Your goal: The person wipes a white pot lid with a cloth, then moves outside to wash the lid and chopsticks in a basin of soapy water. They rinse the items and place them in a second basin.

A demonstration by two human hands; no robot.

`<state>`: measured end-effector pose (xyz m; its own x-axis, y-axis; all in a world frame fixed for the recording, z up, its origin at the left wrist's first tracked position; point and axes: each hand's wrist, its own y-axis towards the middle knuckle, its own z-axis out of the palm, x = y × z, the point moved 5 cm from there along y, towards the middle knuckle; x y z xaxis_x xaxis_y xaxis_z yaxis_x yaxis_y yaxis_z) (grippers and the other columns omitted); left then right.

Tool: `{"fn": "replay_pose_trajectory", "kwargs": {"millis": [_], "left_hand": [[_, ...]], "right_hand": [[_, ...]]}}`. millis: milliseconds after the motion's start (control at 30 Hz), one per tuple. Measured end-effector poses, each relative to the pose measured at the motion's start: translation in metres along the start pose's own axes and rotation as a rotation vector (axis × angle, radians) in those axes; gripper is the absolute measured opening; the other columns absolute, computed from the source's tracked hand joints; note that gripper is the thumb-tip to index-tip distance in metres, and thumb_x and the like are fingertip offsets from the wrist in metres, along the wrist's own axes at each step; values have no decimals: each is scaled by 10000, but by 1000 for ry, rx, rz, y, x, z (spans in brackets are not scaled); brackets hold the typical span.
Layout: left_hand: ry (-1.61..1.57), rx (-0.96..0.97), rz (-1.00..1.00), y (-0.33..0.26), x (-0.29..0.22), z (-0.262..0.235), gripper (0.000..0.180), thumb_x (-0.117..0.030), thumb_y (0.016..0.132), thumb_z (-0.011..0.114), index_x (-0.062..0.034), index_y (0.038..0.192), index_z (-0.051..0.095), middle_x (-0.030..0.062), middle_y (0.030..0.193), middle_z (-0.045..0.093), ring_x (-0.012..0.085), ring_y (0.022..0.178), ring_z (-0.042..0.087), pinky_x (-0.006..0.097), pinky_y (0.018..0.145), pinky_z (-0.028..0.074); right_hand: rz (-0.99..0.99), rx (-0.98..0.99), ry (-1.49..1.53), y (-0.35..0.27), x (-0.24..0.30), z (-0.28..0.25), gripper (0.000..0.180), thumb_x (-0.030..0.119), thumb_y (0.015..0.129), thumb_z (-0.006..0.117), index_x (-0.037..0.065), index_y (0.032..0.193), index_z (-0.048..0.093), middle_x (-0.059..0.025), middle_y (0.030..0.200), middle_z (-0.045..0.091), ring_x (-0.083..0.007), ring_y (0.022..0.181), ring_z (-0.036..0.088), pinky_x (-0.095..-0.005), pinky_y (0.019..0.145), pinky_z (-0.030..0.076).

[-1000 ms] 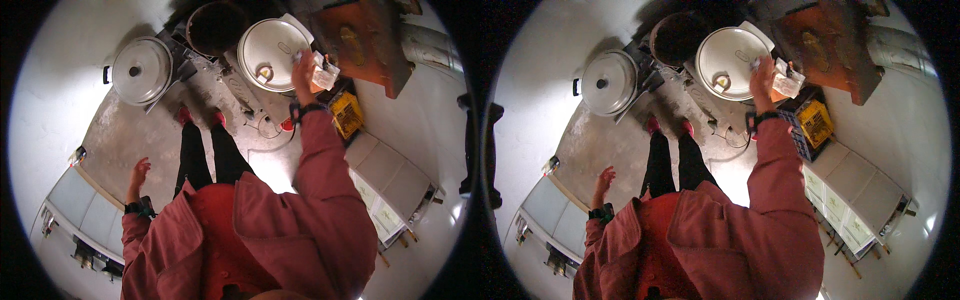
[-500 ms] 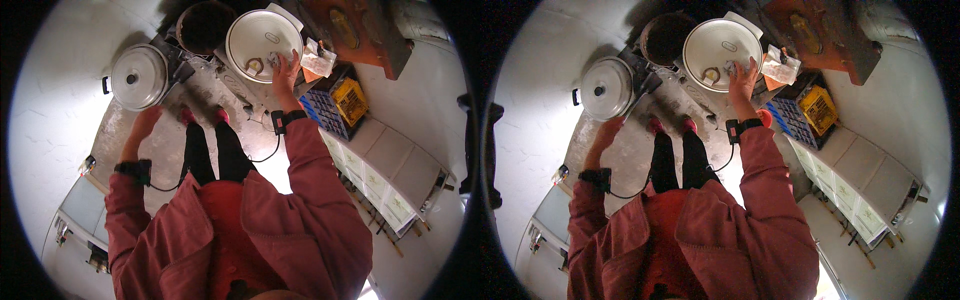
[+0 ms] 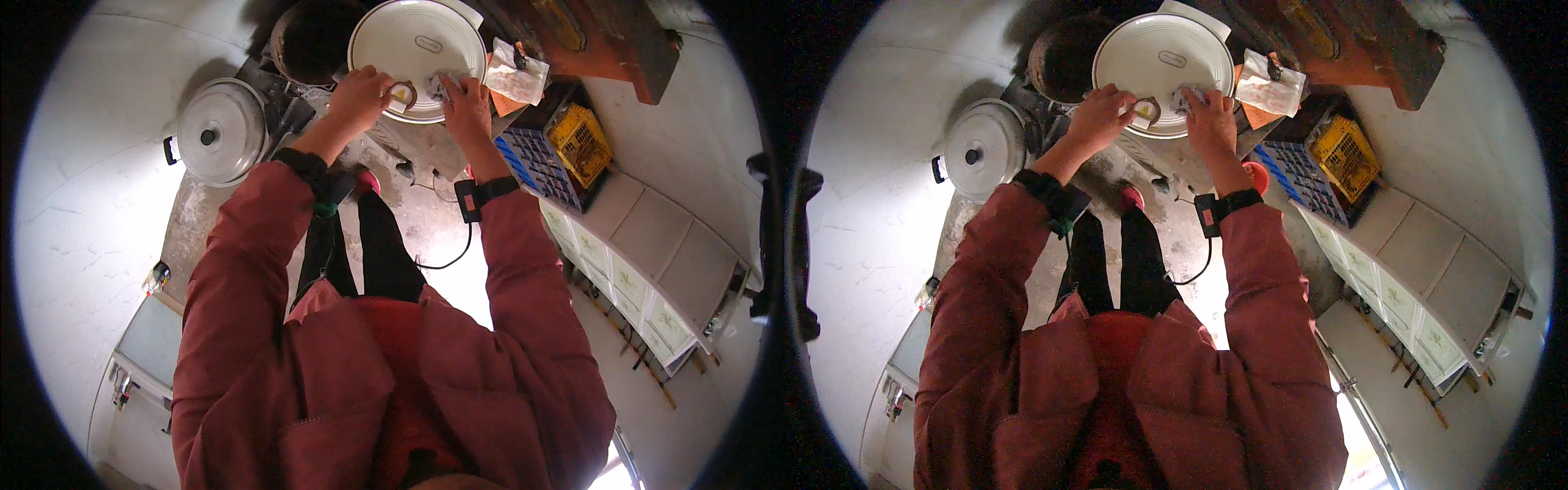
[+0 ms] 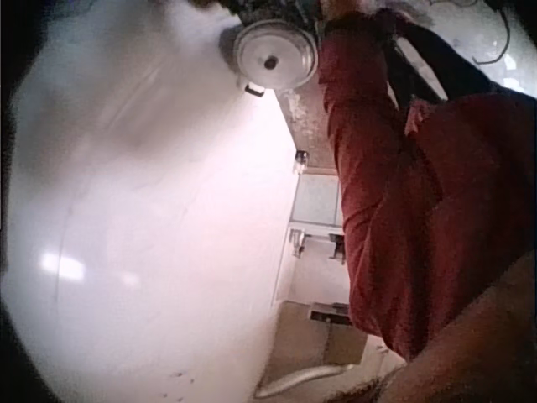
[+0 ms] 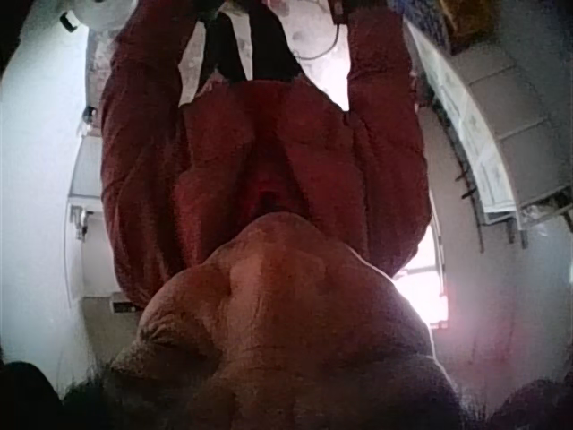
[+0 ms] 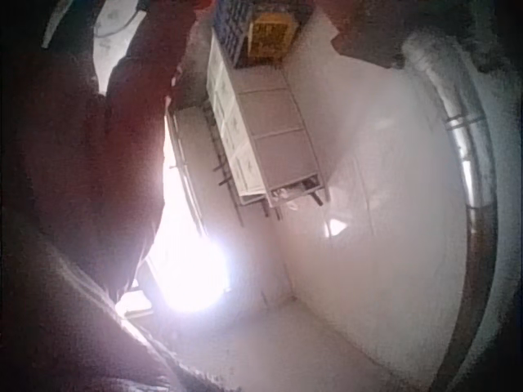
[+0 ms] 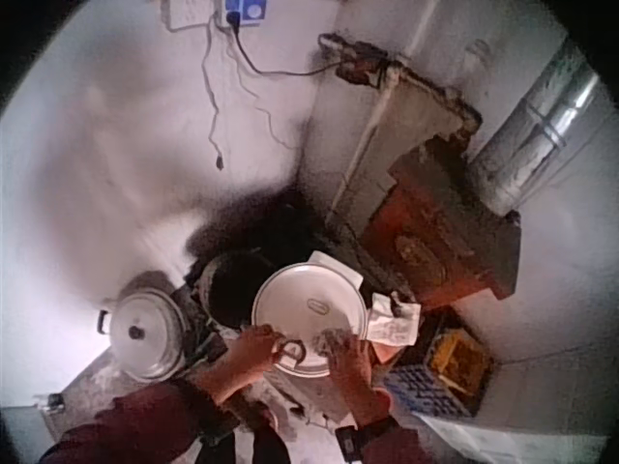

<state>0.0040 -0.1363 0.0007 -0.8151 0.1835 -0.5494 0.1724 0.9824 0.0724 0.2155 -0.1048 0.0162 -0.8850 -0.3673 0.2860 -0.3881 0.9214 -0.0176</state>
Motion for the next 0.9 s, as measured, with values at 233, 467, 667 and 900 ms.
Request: {"fn": "replay_pose_trajectory", "kwargs": {"millis": [233,467,667,900], "left_hand": [[-142,137,-96,1,-3,12,157,-148,828,670,-108,972,622,94,980,606,306,934,606,428,812,502],[-109,-38,82,-39,-18,-13,330,-213,819,722,-180,1142,657,56,919,600,263,886,603,397,794,505],[42,-130,117,-36,-17,-17,266,-266,826,703,-276,1091,695,-6,890,589,219,871,595,376,793,486],[105,-37,114,-26,-20,-17,173,-279,815,698,-261,988,705,-45,934,598,203,940,584,386,811,459]], "right_hand": [[-111,46,146,2,-11,6,546,127,772,713,198,1298,590,-123,1145,549,-353,1058,530,-439,940,472],[-459,26,405,70,53,32,396,117,771,717,143,1163,665,-85,1048,598,-304,1023,570,-399,913,472],[-680,288,248,73,79,44,256,65,776,673,140,1016,724,-48,1028,584,-281,1024,546,-378,914,470],[-547,270,270,49,45,32,252,102,811,630,145,1044,718,-59,1129,580,-305,1042,539,-404,938,477]]}}
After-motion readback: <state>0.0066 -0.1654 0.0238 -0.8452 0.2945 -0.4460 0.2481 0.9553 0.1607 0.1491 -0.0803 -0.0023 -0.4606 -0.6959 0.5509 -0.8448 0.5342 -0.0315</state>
